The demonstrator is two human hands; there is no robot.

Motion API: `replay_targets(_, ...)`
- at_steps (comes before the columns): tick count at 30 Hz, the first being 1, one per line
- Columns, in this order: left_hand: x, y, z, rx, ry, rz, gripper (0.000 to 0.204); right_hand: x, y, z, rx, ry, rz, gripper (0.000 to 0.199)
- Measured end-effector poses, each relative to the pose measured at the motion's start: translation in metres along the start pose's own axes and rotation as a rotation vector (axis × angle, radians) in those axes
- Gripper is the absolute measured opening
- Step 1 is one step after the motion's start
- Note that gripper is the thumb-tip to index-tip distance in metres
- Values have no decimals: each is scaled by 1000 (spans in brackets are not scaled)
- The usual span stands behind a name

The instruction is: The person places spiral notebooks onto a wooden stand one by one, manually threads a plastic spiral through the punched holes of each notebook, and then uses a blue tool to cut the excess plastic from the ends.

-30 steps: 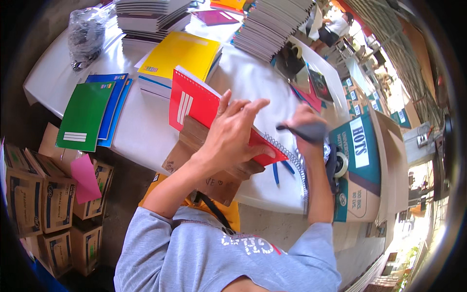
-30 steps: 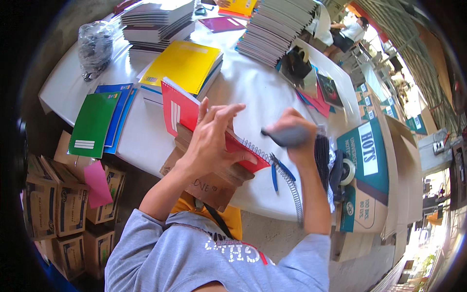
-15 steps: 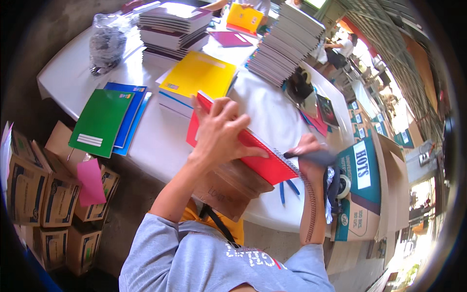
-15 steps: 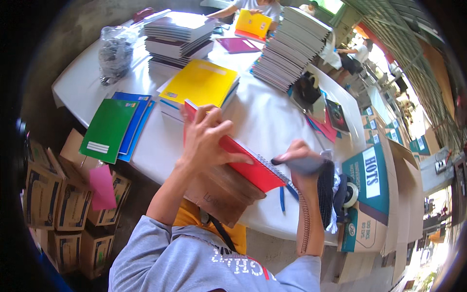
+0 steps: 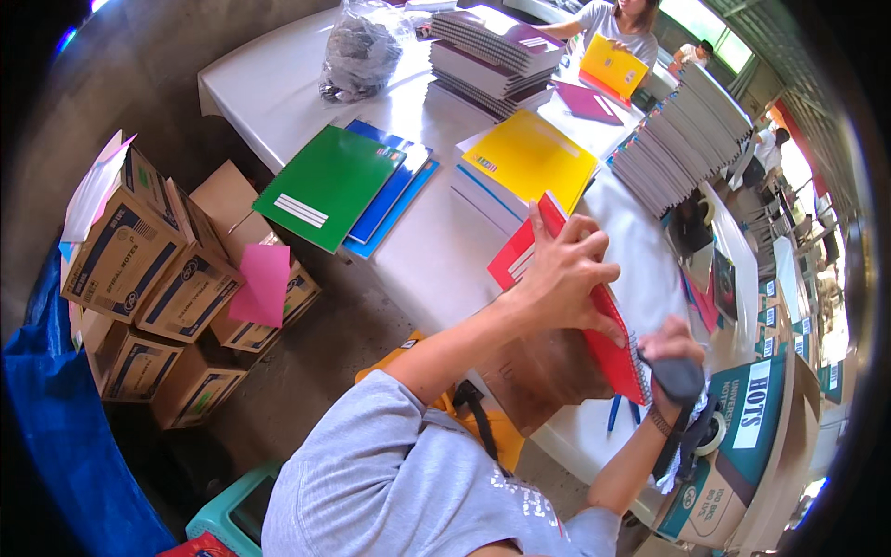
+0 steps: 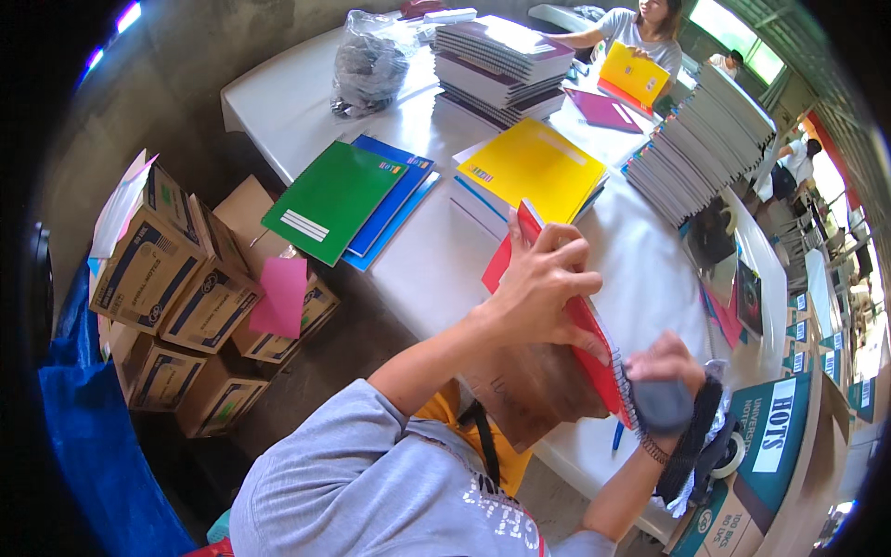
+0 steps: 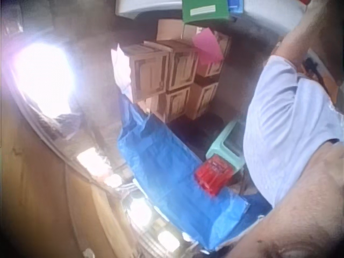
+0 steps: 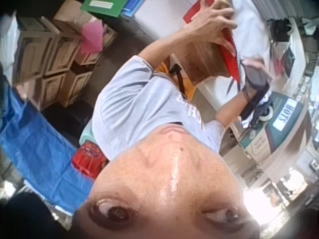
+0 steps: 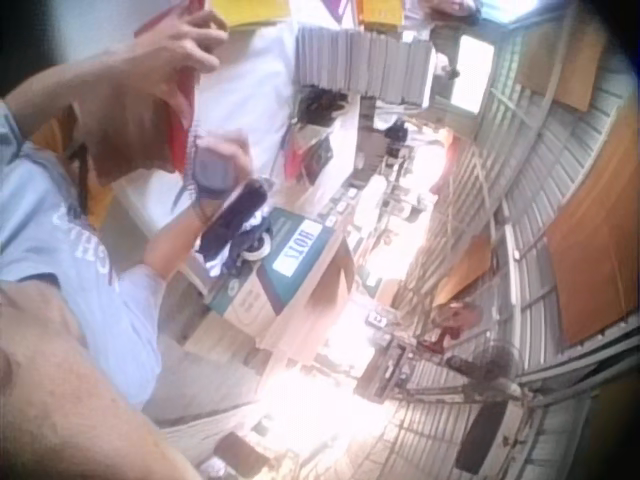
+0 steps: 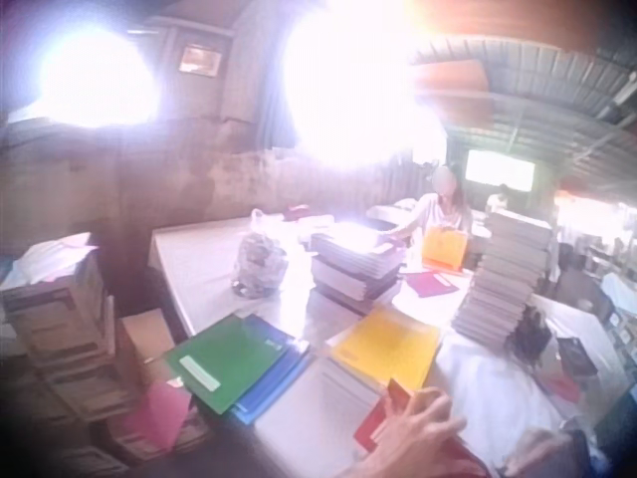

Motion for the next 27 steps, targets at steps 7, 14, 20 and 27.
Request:
replay_targets(7, 0, -1, 3, -7, -34, -27, 61, 15, -28, -10, 60, 152, 102, 18)
replay_targets(14, 1, 2, -1, -3, -66, 4, 60, -7, -29, -17, 115, 79, -48, 24)
replay_targets(20, 4, -1, -4, 56, -11, 4, 59, 11, -30, -18, 57, 6, 58, 14)
replay_targets(27, 14, 6, 14, 41, -86, 17, 62, 0, -31, -33, 104, -19, 136, 9)
Point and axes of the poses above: each hand's wrist, its own y-axis away from the middle knuckle, its own z-axis out of the back of the hand, x = y × z, the point moved 8 cm from there along -y, towards the middle knuckle, and after that the axes turned 9 degrees about -x, right-handed, at the moved point
